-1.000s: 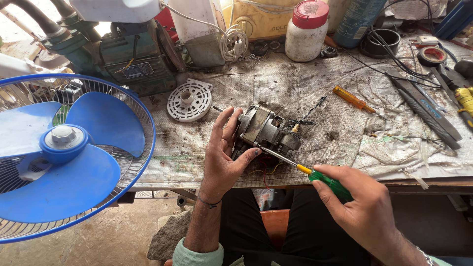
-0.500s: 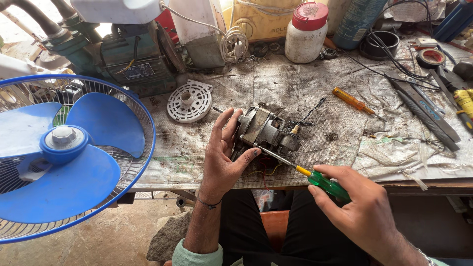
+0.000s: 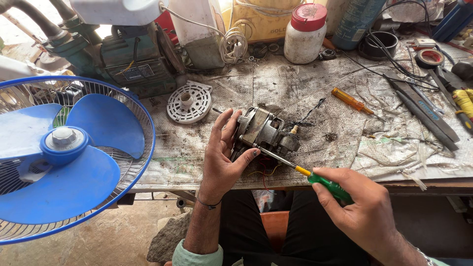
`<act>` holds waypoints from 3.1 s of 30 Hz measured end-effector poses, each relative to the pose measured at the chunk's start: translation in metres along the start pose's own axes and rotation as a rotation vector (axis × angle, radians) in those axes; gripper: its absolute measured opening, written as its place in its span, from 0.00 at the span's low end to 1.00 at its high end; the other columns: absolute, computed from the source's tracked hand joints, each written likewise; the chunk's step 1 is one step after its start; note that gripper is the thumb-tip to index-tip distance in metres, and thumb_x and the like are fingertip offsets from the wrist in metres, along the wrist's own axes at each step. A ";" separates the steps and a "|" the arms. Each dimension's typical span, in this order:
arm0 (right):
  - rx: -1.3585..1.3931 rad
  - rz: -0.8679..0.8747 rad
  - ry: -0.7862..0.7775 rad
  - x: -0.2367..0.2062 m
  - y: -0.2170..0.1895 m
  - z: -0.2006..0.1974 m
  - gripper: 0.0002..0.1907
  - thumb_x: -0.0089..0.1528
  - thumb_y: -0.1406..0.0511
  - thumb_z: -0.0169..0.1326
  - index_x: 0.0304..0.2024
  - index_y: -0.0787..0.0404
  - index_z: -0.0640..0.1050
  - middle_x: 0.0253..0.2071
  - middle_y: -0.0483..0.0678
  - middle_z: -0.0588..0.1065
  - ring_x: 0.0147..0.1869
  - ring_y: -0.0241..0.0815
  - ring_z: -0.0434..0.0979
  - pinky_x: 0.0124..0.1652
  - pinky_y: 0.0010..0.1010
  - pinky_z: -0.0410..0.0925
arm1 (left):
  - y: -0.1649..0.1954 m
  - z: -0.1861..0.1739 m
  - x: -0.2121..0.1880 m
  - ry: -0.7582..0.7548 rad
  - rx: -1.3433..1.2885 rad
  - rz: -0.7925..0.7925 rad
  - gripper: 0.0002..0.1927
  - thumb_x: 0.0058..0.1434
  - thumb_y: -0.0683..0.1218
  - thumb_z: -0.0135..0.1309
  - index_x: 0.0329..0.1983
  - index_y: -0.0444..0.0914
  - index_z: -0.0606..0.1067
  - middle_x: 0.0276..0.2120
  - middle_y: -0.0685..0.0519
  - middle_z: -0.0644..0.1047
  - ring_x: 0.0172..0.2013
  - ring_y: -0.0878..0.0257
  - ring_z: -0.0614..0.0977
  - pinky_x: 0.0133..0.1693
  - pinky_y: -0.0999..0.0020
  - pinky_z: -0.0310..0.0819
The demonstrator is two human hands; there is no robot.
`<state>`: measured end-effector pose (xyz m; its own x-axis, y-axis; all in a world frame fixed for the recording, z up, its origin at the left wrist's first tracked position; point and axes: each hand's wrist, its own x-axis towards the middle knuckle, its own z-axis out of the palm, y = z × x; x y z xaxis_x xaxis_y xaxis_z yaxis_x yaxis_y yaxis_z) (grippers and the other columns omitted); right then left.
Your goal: The person repairs an electric fan motor at a cluttered workbench. They hold the motor housing with one hand and use a screwdriver to loosen and tighten screws on the motor, repositioning the motor and adjusting wires between screwing actions.
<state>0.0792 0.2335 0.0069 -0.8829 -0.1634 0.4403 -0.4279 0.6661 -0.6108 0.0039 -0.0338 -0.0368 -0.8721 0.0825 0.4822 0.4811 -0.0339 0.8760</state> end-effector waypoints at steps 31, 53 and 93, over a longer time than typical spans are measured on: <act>0.057 -0.079 0.020 0.000 0.002 0.001 0.14 0.57 0.65 0.64 0.46 0.58 0.80 0.37 0.47 0.82 0.39 0.35 0.86 0.35 0.24 0.77 | -0.003 0.000 0.000 -0.004 0.001 0.006 0.47 0.60 0.36 0.64 0.76 0.37 0.50 0.74 0.34 0.60 0.73 0.48 0.66 0.67 0.54 0.68; 0.047 0.088 -0.021 -0.002 0.007 0.001 0.14 0.56 0.66 0.63 0.45 0.59 0.80 0.32 0.47 0.83 0.34 0.36 0.87 0.33 0.27 0.77 | 0.000 0.000 0.000 0.008 0.031 -0.001 0.47 0.59 0.37 0.65 0.76 0.36 0.50 0.74 0.36 0.62 0.72 0.49 0.68 0.67 0.54 0.68; 0.042 -0.021 0.025 -0.001 -0.002 0.002 0.19 0.55 0.64 0.64 0.49 0.58 0.80 0.40 0.48 0.84 0.42 0.39 0.88 0.38 0.27 0.78 | 0.003 0.000 0.000 0.007 0.008 -0.019 0.47 0.59 0.36 0.65 0.76 0.33 0.50 0.74 0.35 0.62 0.72 0.50 0.68 0.67 0.55 0.68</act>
<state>0.0804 0.2310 0.0068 -0.8685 -0.1585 0.4697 -0.4549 0.6311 -0.6283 0.0052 -0.0342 -0.0342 -0.8817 0.0765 0.4655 0.4651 -0.0245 0.8849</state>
